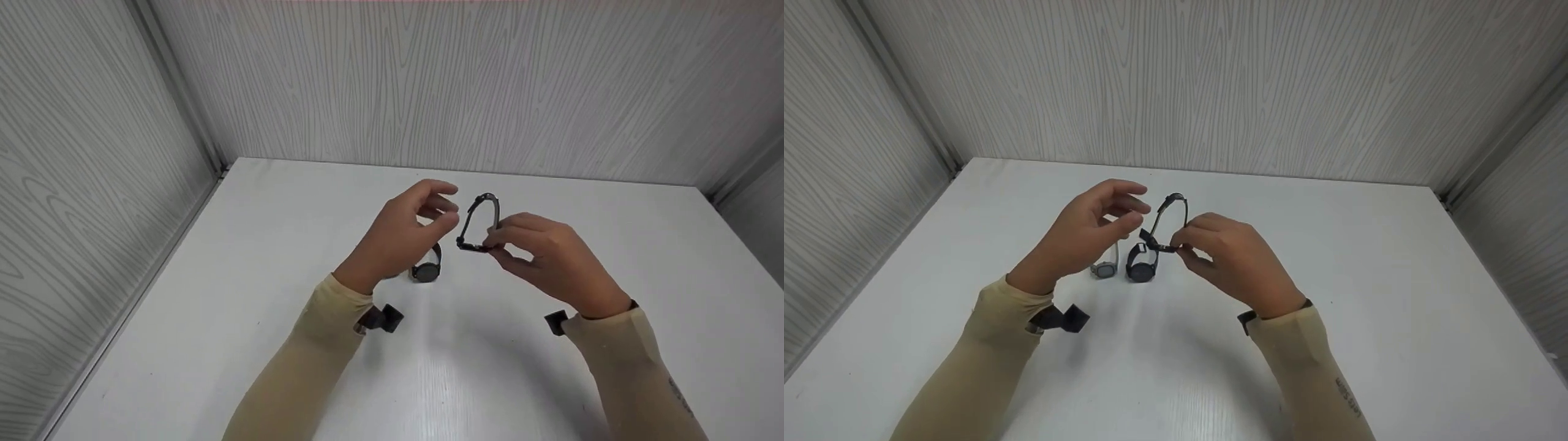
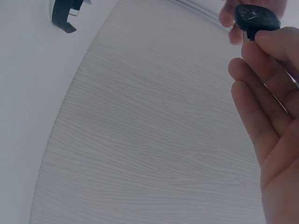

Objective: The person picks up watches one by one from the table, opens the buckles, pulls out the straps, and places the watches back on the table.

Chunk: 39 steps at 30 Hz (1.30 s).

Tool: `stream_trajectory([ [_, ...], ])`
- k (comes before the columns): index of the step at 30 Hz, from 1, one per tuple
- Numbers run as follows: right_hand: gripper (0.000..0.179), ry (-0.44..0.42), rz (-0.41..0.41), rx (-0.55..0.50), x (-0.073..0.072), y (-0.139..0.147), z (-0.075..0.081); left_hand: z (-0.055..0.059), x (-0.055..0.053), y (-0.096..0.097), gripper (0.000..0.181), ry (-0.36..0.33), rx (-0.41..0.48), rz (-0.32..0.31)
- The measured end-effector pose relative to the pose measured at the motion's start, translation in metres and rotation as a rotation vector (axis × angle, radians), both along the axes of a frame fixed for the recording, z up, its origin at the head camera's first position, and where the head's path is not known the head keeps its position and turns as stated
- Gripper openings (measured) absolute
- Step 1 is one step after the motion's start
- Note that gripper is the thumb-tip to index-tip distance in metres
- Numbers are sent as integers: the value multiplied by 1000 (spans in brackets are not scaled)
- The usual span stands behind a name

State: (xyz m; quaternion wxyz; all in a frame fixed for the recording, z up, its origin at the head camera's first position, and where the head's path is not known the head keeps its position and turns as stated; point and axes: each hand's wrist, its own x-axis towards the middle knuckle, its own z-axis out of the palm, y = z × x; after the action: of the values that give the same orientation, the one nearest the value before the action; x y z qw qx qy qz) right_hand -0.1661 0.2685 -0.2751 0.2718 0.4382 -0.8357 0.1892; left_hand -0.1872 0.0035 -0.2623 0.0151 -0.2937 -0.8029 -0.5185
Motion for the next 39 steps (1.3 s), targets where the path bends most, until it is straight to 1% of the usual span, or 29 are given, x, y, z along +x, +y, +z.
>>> stream_trajectory([
  [3, 29, -1, 9, -7, 2, -3, 3, 10, 9, 7, 48, -14, -7, 15],
  [6, 27, -2, 18, -12, 3, -6, 3, 14, 14, 14, 49, -35, -44, 21],
  [9, 28, 2, 37, 0, 2, -8, 1, 15, 16, 17, 44, -57, -66, 25],
  [12, 30, 15, 59, 28, 1, -10, -2, 16, 16, 15, 40, -65, -61, 17],
  [14, 36, 8, 67, 47, 1, -11, -3, 18, 16, 11, 39, -54, -53, 10],
  [17, 41, -42, 45, 54, 2, -11, -3, 21, 15, 7, 37, -16, -56, -1],
  [18, 42, -54, 34, 43, 3, -12, -3, 21, 15, 5, 36, 0, -60, -1],
  [22, 41, -85, -50, -83, 5, -11, -3, 23, 14, -1, 26, 44, -106, -11],
  [25, 49, -89, -99, -153, 6, -10, -2, 24, 15, -1, 19, 53, -151, -24],
  [28, 53, -107, -94, -176, 6, -12, 1, 25, 16, 2, 18, 47, -182, -36],
  [32, 40, -124, -65, -245, 5, -17, 9, 25, 17, 9, 18, 62, -208, -37],
  [36, 24, -118, -55, -288, 5, -21, 14, 23, 18, 13, 18, 115, -226, -17],
  [39, 19, -110, -53, -303, 6, -23, 14, 21, 17, 15, 19, 177, -243, -14],
])
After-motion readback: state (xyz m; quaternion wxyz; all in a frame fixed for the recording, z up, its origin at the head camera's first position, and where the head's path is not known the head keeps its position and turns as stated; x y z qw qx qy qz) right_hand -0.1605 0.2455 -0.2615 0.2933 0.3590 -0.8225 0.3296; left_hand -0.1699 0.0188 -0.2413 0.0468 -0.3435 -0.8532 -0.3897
